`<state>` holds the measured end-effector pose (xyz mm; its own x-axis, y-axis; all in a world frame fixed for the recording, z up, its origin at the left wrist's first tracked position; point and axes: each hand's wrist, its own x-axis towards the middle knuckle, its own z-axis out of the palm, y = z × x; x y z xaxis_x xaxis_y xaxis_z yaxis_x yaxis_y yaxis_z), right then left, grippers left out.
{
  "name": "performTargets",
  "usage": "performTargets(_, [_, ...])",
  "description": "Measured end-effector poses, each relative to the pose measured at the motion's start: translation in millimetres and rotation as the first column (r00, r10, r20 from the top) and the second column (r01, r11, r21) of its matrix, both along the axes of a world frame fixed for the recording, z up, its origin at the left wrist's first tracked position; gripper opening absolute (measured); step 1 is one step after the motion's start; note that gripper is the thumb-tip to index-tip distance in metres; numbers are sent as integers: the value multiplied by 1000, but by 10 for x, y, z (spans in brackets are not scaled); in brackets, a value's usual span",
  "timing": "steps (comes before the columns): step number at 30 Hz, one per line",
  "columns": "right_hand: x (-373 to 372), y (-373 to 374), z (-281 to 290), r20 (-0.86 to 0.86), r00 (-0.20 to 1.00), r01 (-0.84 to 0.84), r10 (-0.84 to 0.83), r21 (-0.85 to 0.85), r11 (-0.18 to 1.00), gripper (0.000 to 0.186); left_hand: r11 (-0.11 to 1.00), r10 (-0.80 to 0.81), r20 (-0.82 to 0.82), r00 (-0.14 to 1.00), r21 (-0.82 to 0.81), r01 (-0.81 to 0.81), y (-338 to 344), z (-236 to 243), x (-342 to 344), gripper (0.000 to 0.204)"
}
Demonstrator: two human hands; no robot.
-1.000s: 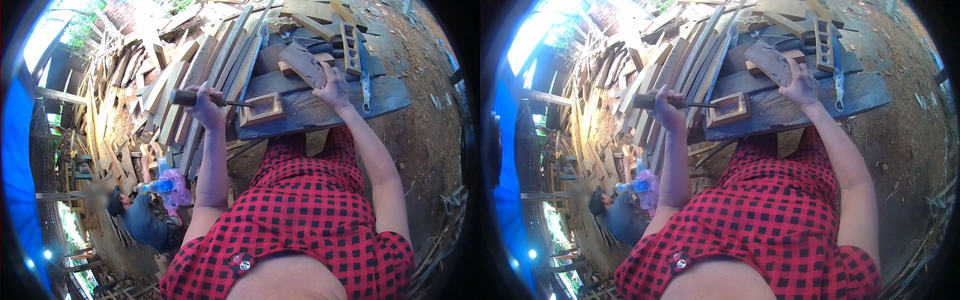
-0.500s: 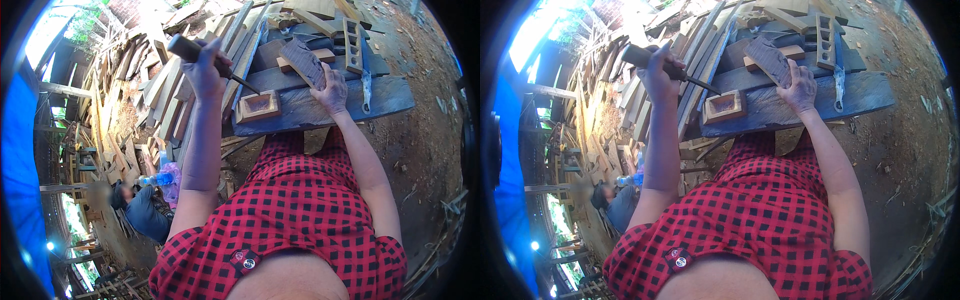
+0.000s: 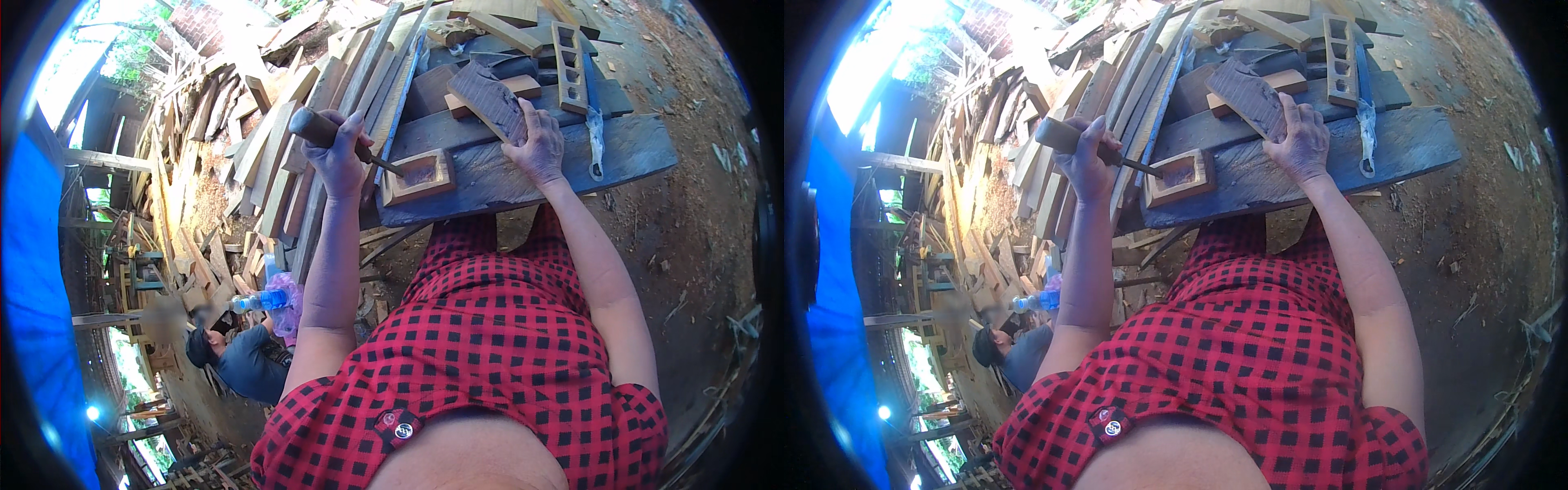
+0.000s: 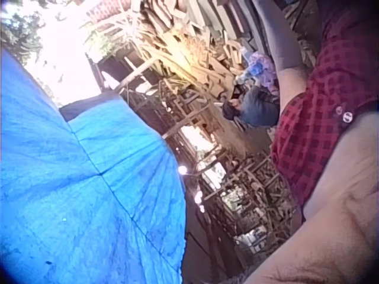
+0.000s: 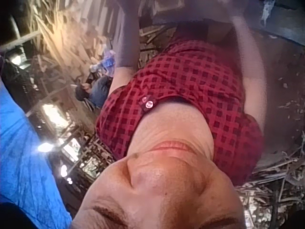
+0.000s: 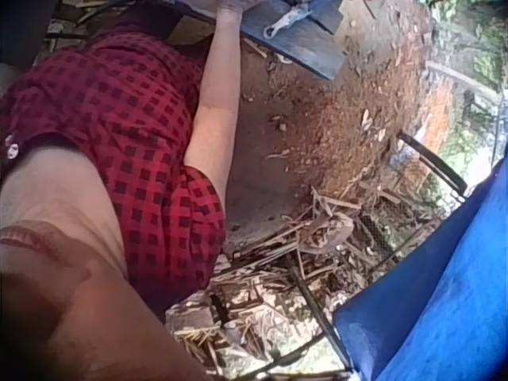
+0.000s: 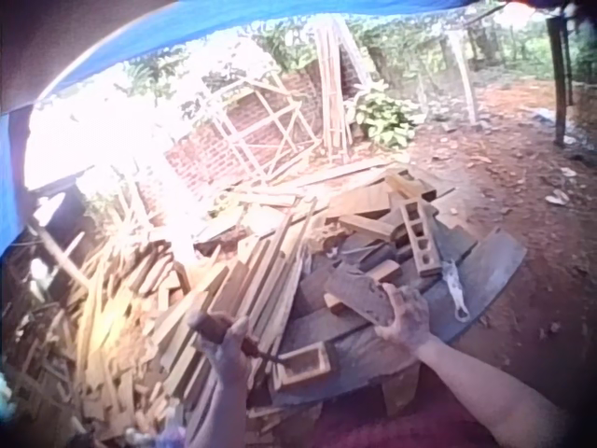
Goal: The person is using a mallet and a chisel to carve out a section of a wood block on a workbench.
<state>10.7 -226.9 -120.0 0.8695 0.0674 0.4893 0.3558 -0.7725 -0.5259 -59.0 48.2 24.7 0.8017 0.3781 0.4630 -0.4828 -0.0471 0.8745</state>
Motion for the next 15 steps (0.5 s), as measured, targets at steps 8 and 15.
performTargets(8, [113,-14,-52,-138,989,37,-46,-67,997,99,999,-21,-27,999,31,22,19,-32,18,16])
performTargets(15, [109,-4,1227,-402,886,-184,233,158,970,78,1000,-10,-13,1000,-8,10,62,-25,-10,17])
